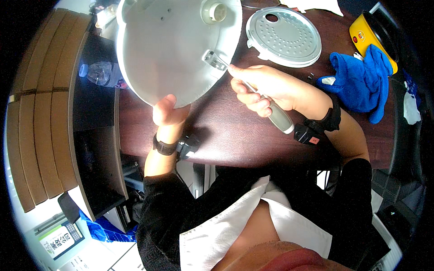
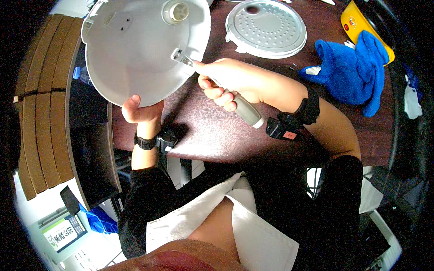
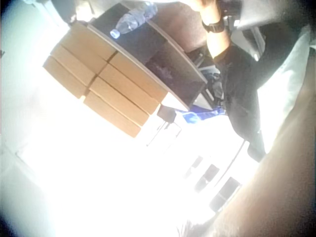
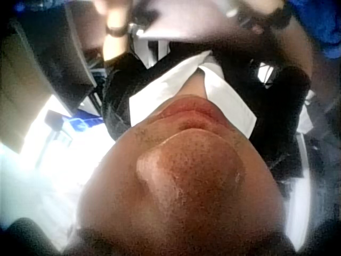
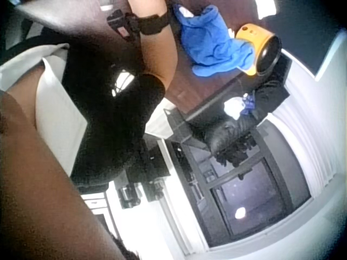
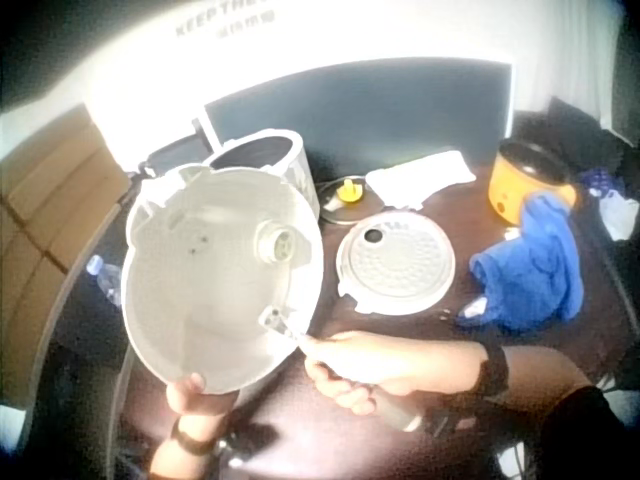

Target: The person wipes the inside of a white plastic appliance lid with a blue cloth, then uses a screwdriver to loosen and remove screws from the lid. The person continues to unscrew fasteners and place them on the table while holding the lid.

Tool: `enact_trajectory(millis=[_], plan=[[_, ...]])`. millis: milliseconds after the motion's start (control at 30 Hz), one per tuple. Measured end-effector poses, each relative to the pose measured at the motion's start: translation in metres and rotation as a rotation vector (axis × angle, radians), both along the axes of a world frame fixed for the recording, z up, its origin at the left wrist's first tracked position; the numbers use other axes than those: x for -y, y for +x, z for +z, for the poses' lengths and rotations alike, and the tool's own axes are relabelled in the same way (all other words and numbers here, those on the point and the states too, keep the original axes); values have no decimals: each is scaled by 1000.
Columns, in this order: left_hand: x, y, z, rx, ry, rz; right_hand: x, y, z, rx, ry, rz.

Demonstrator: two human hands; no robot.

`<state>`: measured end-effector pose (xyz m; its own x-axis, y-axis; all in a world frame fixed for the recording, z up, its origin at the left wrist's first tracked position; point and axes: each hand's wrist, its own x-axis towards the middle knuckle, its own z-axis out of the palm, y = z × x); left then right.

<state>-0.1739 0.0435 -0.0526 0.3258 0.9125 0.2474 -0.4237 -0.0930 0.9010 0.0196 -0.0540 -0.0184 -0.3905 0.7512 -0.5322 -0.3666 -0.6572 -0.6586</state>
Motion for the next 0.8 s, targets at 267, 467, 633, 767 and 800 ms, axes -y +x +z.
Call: enact_trajectory(millis=[267, 467, 633, 767, 800], plan=[[11, -15, 0, -180, -33, 62, -3, 3, -8, -121, 34, 90], [8, -13, -1, -62, -19, -23, -6, 2, -18, 1236, 740, -52], [-4, -10, -12, -414, 266, 203, 2, 3, -18, 1703, 1013, -148], [11, 7, 8, -118, 10, 124, -4, 9, -25, 1219, 760, -101], [12, 8, 9, -87, -3, 134, -7, 9, -19, 976, 529, -8]])
